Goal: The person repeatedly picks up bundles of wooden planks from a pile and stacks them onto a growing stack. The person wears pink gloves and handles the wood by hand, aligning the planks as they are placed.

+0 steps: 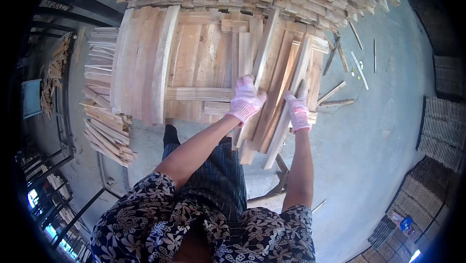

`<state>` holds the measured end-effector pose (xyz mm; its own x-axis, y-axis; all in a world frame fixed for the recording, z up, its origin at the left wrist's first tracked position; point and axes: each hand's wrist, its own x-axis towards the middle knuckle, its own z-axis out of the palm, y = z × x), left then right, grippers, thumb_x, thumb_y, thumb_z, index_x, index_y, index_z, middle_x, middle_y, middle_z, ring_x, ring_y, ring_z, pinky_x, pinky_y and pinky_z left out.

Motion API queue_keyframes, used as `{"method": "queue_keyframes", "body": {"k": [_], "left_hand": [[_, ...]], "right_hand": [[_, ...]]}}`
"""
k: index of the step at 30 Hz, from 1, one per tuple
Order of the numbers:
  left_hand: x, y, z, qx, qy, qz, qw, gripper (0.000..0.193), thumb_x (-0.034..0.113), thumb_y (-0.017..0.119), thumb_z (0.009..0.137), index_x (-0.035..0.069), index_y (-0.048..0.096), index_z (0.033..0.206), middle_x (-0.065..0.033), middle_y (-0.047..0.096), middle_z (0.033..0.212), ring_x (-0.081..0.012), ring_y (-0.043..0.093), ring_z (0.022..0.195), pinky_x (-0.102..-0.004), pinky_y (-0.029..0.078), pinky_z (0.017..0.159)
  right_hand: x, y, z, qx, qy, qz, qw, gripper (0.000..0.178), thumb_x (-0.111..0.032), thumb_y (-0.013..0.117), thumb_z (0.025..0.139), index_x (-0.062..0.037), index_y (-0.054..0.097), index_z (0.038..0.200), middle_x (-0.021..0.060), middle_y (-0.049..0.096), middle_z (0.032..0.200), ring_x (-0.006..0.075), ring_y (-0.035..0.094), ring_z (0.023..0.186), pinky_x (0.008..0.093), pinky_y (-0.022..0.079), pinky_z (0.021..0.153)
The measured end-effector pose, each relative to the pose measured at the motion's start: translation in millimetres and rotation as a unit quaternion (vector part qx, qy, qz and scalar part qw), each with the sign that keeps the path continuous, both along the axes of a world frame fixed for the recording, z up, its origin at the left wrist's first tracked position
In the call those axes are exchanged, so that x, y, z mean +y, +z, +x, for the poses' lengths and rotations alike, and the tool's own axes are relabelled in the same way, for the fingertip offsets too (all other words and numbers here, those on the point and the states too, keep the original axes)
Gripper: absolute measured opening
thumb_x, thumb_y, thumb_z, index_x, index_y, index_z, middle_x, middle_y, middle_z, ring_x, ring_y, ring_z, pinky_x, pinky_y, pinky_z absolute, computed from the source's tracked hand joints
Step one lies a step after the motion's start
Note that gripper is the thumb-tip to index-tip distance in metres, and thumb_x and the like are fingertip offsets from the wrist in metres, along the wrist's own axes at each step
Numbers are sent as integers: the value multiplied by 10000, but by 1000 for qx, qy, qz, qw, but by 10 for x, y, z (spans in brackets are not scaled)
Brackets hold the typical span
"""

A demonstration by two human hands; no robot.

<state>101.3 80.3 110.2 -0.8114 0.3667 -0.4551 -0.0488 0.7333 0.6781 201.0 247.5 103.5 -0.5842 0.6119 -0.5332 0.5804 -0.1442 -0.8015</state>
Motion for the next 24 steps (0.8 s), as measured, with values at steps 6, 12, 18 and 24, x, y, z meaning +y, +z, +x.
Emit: {"method": "queue_keyframes", "body": {"k": [6,12,18,24], "left_hand": [[167,-285,-14,-111,-16,-48,993,866,366,740,849,183,258,1546,-281,383,1476,-467,501,1293,-537,449,1078],[65,-380,-108,-139,-16,17,990,1053,337,788,791,166,130,1594,-302,501,1419,-442,542,1295,-468,465,1077],[-684,-152,-391,-147,4,32,989,1036,299,745,826,163,89,1615,-291,542,1387,-408,590,1226,-433,466,1067],[-1651,-8,-1002,-9,-86,-229,969,1024,379,795,825,150,163,1597,-263,429,1444,-450,485,1315,-523,445,1038]], "right_hand": [[-430,-367,-288,-151,96,177,968,1027,-270,743,893,-115,54,1638,322,462,1475,365,499,1363,392,422,1100],[-327,-348,-215,-101,96,80,987,1113,-228,776,872,-150,-25,1641,285,469,1484,346,474,1379,396,374,1134],[-297,343,-80,-16,16,-36,999,962,-121,721,889,-120,125,1644,193,534,1434,273,563,1245,350,479,1028],[-1008,239,-369,87,81,-17,993,1017,-129,731,831,-93,117,1641,201,510,1469,258,562,1262,339,452,1059]]}}
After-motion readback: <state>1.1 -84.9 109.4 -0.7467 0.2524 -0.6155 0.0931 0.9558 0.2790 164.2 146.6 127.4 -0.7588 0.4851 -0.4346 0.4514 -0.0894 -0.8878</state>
